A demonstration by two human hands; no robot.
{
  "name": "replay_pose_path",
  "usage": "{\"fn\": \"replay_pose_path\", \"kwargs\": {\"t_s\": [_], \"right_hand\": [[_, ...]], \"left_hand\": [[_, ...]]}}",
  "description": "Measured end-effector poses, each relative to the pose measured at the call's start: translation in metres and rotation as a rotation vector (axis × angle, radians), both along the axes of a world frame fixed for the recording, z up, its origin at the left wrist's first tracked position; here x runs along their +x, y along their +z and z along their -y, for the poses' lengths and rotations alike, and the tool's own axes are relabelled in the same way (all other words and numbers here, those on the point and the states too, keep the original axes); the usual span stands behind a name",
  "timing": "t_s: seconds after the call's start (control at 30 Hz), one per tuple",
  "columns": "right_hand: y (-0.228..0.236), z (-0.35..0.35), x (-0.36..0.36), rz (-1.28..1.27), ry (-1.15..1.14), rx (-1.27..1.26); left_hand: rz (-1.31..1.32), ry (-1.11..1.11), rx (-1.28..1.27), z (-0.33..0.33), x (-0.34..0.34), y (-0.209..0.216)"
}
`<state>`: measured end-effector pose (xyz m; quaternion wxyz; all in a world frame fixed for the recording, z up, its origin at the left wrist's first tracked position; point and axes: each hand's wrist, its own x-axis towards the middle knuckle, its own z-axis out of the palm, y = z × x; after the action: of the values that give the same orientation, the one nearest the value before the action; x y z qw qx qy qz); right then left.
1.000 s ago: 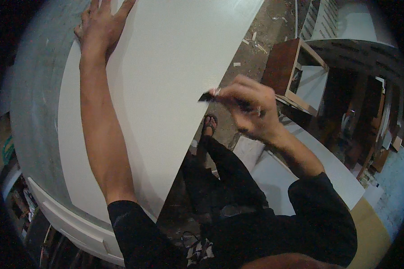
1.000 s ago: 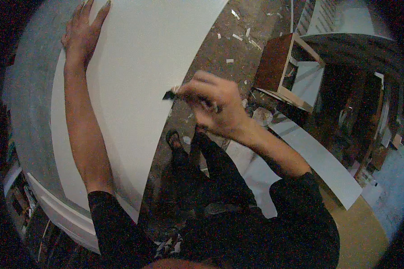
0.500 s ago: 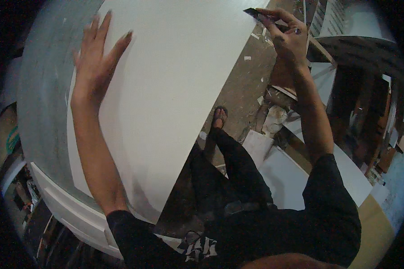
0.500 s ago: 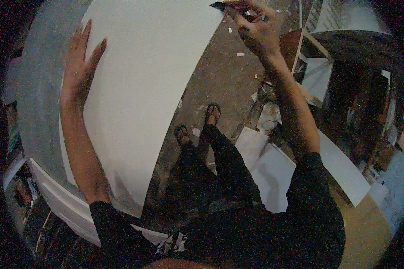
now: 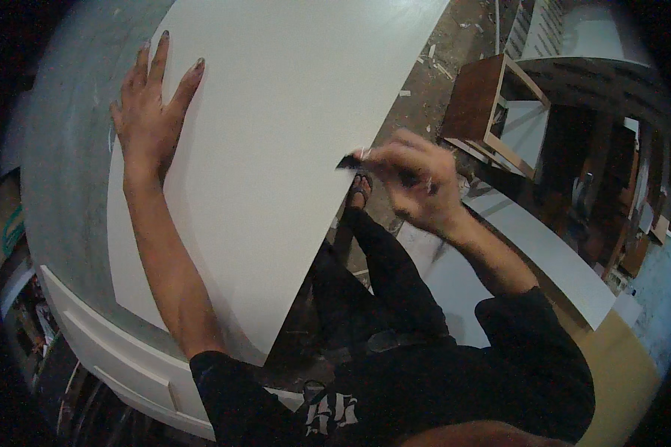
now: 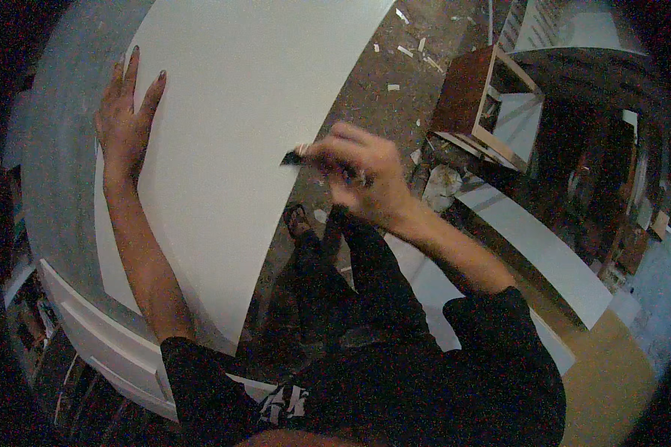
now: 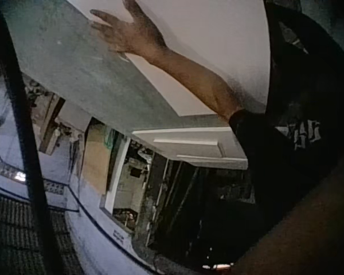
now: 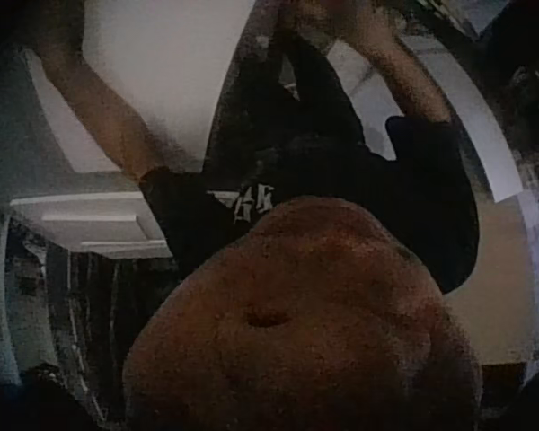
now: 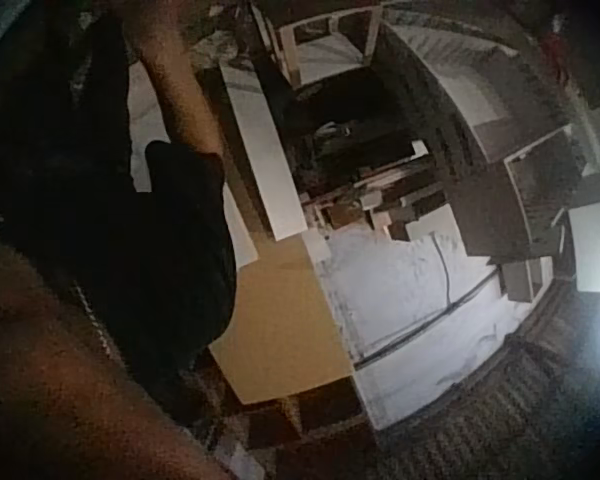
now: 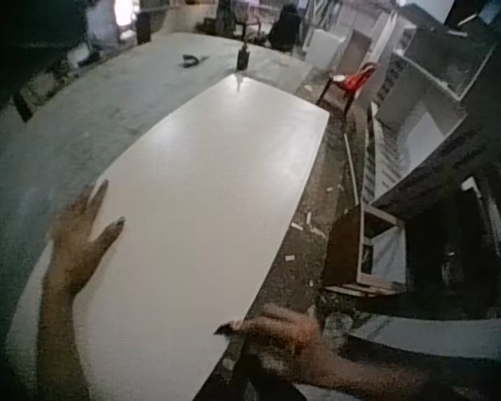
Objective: The person scrapes the edges of white wooden panels using a small blade held in their right hand while supporting the panels with their left hand.
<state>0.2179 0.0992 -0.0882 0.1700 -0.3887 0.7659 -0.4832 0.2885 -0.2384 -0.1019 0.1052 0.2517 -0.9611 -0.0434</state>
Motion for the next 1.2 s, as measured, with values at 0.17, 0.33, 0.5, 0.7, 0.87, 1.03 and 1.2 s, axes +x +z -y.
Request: {"fn": "replay_pose_path", "kwargs": {"t_s": [0.17,0.33,0.5,0.7,0.87,1.03,1.2], "right_hand": [[0.008,0.001,0.017,0.077,0.047,0.027],[-0.003,0.015,-0.019,0.082,-0.301,-0.149],[-0.013,0.018,-0.003,0.079,-0.274,-0.157],[0.003,0.008,0.053,-0.032,-0.159,0.037],[0.005,0.004,0.096,-0.086,-0.096,0.0],[0.01,-0.005,0.134,0.008,-0.049,0.039],[0.018,-0.011,0.129,-0.013,-0.176,-0.027]], "left_hand": [[-0.006,0.0,-0.013,0.005,0.005,-0.006],[-0.045,-0.046,-0.046,0.007,0.008,-0.003],[0.085,0.061,0.043,-0.014,0.01,0.02],[0.217,0.176,0.243,-0.036,0.008,0.045],[0.207,0.162,0.193,-0.029,0.014,0.046],[0.138,0.079,0.193,-0.029,0.01,0.047],[0.109,0.063,0.222,-0.037,0.03,0.062]]}}
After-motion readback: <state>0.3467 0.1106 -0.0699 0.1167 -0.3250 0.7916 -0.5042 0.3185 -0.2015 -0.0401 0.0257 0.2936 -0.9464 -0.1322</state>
